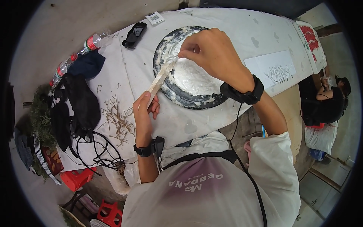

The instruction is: The person dips several twigs into a bowl of white paste and places them onto a sheet of paper. They then pick up and examine a black electronic device and its components.

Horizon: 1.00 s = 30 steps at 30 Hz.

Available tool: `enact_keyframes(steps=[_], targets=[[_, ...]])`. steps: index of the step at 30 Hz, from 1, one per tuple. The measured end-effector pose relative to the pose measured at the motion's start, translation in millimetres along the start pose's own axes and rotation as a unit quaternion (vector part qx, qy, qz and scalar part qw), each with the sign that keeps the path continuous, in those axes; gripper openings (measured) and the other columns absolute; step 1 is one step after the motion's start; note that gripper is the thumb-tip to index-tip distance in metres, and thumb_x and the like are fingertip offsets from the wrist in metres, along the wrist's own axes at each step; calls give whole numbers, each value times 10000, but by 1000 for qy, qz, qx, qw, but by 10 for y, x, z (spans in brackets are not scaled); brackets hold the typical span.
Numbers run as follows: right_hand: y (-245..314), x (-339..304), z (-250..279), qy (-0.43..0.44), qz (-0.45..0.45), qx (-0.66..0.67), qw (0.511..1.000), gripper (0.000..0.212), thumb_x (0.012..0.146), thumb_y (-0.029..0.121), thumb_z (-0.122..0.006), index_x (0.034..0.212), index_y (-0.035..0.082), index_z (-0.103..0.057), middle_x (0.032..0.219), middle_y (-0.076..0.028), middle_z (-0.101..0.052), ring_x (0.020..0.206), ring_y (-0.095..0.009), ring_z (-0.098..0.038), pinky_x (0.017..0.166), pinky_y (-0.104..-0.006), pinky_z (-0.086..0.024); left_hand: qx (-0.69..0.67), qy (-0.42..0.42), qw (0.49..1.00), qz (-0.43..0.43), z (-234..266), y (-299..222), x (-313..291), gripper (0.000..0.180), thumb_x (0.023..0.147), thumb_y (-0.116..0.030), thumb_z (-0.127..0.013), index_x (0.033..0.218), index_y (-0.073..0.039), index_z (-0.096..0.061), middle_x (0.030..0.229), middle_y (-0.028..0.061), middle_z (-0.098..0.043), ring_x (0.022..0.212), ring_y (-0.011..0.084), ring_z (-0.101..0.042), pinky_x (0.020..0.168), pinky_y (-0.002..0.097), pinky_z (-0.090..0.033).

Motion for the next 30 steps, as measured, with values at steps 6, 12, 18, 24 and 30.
enact_keyframes(steps=[6, 12, 18, 24, 30], targets=[[-15, -17, 15, -13, -28, -9, 999, 144, 911, 195, -818, 934, 53, -827, 799, -91, -771, 612, -180, -654, 605, -306, -516, -2, 2, 1000, -3, 12, 25, 12, 431, 1108, -368, -514, 860, -38, -637, 623, -47, -421, 579, 54, -428, 503, 218, -287], [-34, 40, -33, -13, -18, -17, 1000, 137, 908, 189, -818, 942, 57, -828, 805, -98, -774, 623, -194, -661, 620, -314, -522, -1, 6, 1000, 2, 17, 32, 11, 427, 1107, -368, -517, 860, -38, -631, 626, -49, -422, 581, 53, -433, 499, 217, -288], [-23, 64, -47, -37, 0, -48, 998, 136, 899, 181, -818, 933, 50, -821, 802, -101, -770, 648, -229, -678, 650, -340, -533, 1, 8, 1000, 1, 11, 13, 9, 414, 1106, -361, -526, 857, -43, -618, 631, -50, -421, 582, 52, -434, 498, 213, -290], [-65, 69, 84, 40, -20, -53, 998, 146, 894, 187, -819, 922, 43, -814, 796, -106, -762, 665, -244, -685, 663, -355, -536, -2, 6, 1000, 2, 20, 15, 12, 400, 1105, -349, -533, 858, -45, -615, 630, -50, -419, 583, 48, -437, 493, 212, -292], [-59, 139, -21, 11, -2, -38, 999, 146, 890, 185, -819, 912, 41, -812, 801, -114, -761, 684, -256, -694, 670, -365, -539, 2, 10, 1000, -2, 11, 10, 23, 390, 1106, -340, -535, 857, -50, -615, 629, -54, -417, 575, 47, -435, 487, 212, -291]])
Point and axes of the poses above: each hand's wrist, its own x-axis towards the middle knuckle, its own z-axis out of the back of the hand, y = z × x, the point moved 4 cm from there along x, towards the middle knuckle
